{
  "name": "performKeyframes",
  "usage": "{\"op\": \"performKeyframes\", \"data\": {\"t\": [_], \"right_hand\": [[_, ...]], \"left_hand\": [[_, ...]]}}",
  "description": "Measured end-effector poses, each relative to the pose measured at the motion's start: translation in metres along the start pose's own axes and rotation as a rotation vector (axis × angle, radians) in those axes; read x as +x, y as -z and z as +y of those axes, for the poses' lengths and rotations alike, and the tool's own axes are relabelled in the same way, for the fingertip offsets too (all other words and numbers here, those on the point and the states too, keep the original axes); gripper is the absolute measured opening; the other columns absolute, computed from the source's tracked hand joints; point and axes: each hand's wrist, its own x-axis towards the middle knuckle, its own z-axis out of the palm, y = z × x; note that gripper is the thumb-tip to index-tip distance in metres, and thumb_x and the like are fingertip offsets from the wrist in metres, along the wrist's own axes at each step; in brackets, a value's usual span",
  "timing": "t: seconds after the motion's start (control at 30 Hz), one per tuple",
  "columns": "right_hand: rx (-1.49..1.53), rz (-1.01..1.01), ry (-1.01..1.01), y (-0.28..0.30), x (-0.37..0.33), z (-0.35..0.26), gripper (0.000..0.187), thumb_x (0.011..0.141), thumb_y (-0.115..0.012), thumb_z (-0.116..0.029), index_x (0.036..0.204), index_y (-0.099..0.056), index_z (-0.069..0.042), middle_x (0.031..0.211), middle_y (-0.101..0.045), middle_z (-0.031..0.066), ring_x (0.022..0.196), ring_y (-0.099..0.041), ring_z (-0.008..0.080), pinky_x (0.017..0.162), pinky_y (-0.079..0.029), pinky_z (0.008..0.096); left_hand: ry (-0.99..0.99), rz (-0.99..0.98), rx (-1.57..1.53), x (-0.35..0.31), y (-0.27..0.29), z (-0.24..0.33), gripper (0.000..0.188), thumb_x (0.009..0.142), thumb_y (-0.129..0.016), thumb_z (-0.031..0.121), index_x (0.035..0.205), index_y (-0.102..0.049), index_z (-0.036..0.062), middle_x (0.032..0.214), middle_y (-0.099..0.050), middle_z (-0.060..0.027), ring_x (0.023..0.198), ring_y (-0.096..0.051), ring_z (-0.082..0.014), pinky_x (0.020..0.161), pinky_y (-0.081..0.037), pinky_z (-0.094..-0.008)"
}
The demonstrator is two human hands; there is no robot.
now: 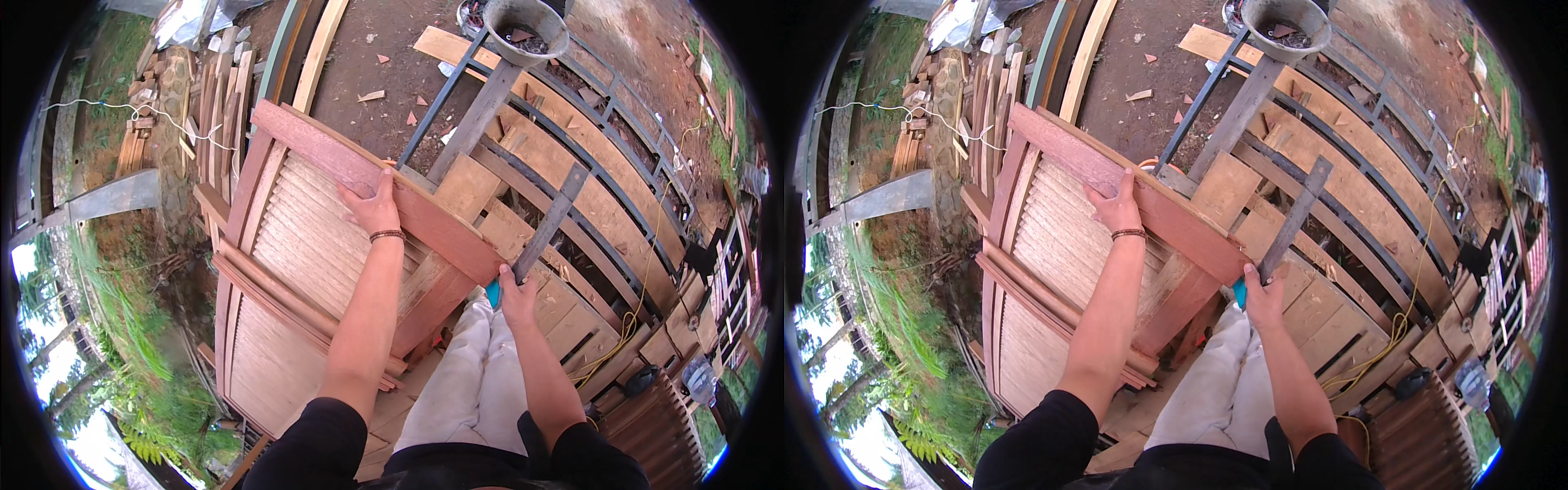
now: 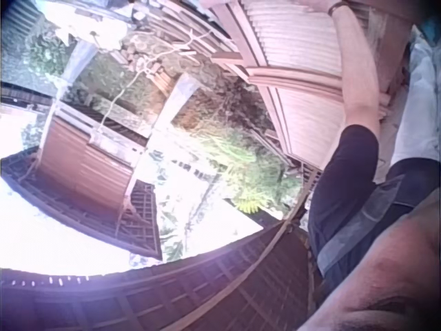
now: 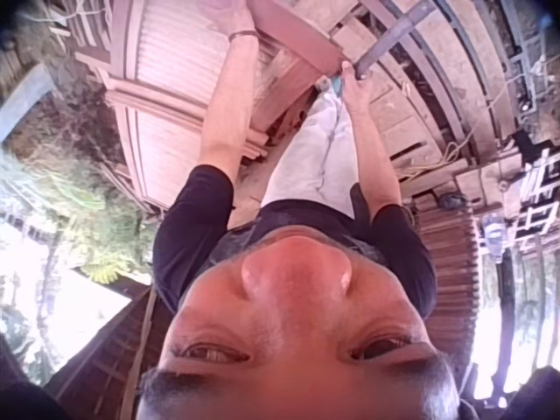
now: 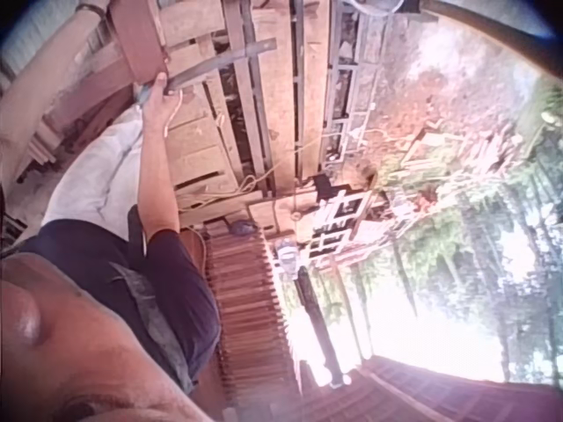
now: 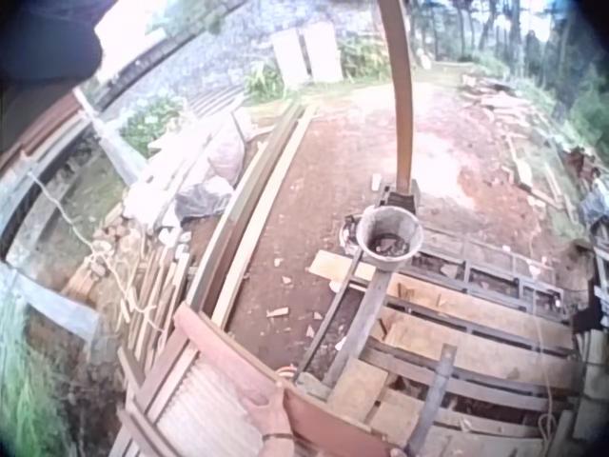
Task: The person measures and marks a wooden slatted panel using a square and pencil, then uses an angle grinder to cut a wooden strip. They later use a hand saw to cut another strip and fit it into the panel frame.
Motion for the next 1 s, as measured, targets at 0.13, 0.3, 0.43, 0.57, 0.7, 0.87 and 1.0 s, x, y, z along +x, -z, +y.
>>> {"op": "performKeyframes", "data": {"t": [0.13, 0.3, 0.43, 0.57, 0.7, 0.87, 1.0], "right_hand": [[-0.001, 0.014, -0.016, -0.003, -0.001, -0.001, 0.014, 0.097, -0.063, -0.018, 0.089, -0.057, -0.007, 0.075, -0.052, -0.0052, 0.066, -0.046, 0.0042, 0.058, -0.039, 0.0226], [-0.017, 0.011, -0.036, -0.002, -0.001, -0.004, 0.014, 0.096, -0.063, -0.018, 0.090, -0.058, -0.006, 0.075, -0.053, -0.0051, 0.067, -0.047, 0.0042, 0.058, -0.040, 0.0226], [-0.015, 0.005, -0.029, -0.001, 0.000, -0.001, 0.014, 0.096, -0.064, -0.018, 0.090, -0.059, -0.006, 0.075, -0.053, -0.0050, 0.067, -0.047, 0.0042, 0.058, -0.040, 0.0227], [-0.018, -0.010, -0.011, -0.003, 0.000, 0.000, 0.015, 0.096, -0.064, -0.018, 0.090, -0.059, -0.005, 0.076, -0.053, -0.0048, 0.067, -0.047, 0.0044, 0.058, -0.040, 0.0230], [-0.047, 0.008, -0.019, -0.006, -0.001, -0.007, 0.016, 0.096, -0.064, -0.018, 0.091, -0.060, -0.004, 0.076, -0.054, -0.0045, 0.068, -0.047, 0.0047, 0.059, -0.040, 0.0231], [-0.079, 0.035, -0.044, -0.004, 0.000, -0.002, 0.018, 0.095, -0.067, -0.020, 0.094, -0.063, -0.002, 0.078, -0.057, -0.0038, 0.072, -0.049, 0.0053, 0.063, -0.043, 0.0240], [-0.082, 0.005, -0.066, -0.001, 0.002, 0.004, 0.022, 0.094, -0.067, -0.022, 0.098, -0.065, 0.000, 0.079, -0.058, -0.0029, 0.073, -0.050, 0.0057, 0.065, -0.044, 0.0245]], "left_hand": [[-0.044, 0.041, 0.104, 0.010, 0.001, -0.015, 0.111, 0.075, -0.080, 0.042, 0.152, -0.015, -0.0076, 0.154, -0.033, -0.0238, 0.143, -0.032, -0.0325, 0.118, 0.011, -0.0492], [-0.028, -0.016, 0.052, 0.009, 0.003, -0.013, 0.117, 0.073, -0.080, 0.048, 0.152, -0.012, -0.0067, 0.158, -0.020, -0.0276, 0.146, -0.028, -0.0334, 0.118, 0.012, -0.0490], [-0.032, 0.025, 0.060, 0.010, 0.000, -0.014, 0.109, 0.075, -0.080, 0.038, 0.152, -0.016, -0.0065, 0.154, -0.033, -0.0226, 0.142, -0.033, -0.0306, 0.118, 0.011, -0.0486], [-0.050, 0.007, 0.052, 0.017, 0.002, -0.026, 0.115, 0.074, -0.079, 0.047, 0.152, -0.013, -0.0061, 0.157, -0.023, -0.0256, 0.147, -0.021, -0.0310, 0.118, 0.011, -0.0499], [-0.025, -0.023, 0.143, 0.015, 0.003, -0.018, 0.118, 0.074, -0.077, 0.054, 0.153, -0.012, -0.0059, 0.158, -0.019, -0.0267, 0.150, -0.015, -0.0319, 0.119, 0.010, -0.0515], [-0.049, 0.030, 0.225, 0.014, 0.000, -0.013, 0.114, 0.075, -0.079, 0.047, 0.151, -0.015, -0.0082, 0.154, -0.030, -0.0251, 0.143, -0.032, -0.0330, 0.120, 0.000, -0.0489], [-0.102, 0.011, -0.014, 0.020, -0.001, -0.024, 0.110, 0.075, -0.082, 0.035, 0.150, -0.016, -0.0101, 0.149, -0.037, -0.0259, 0.135, -0.043, -0.0338, 0.118, -0.027, -0.0424]]}}
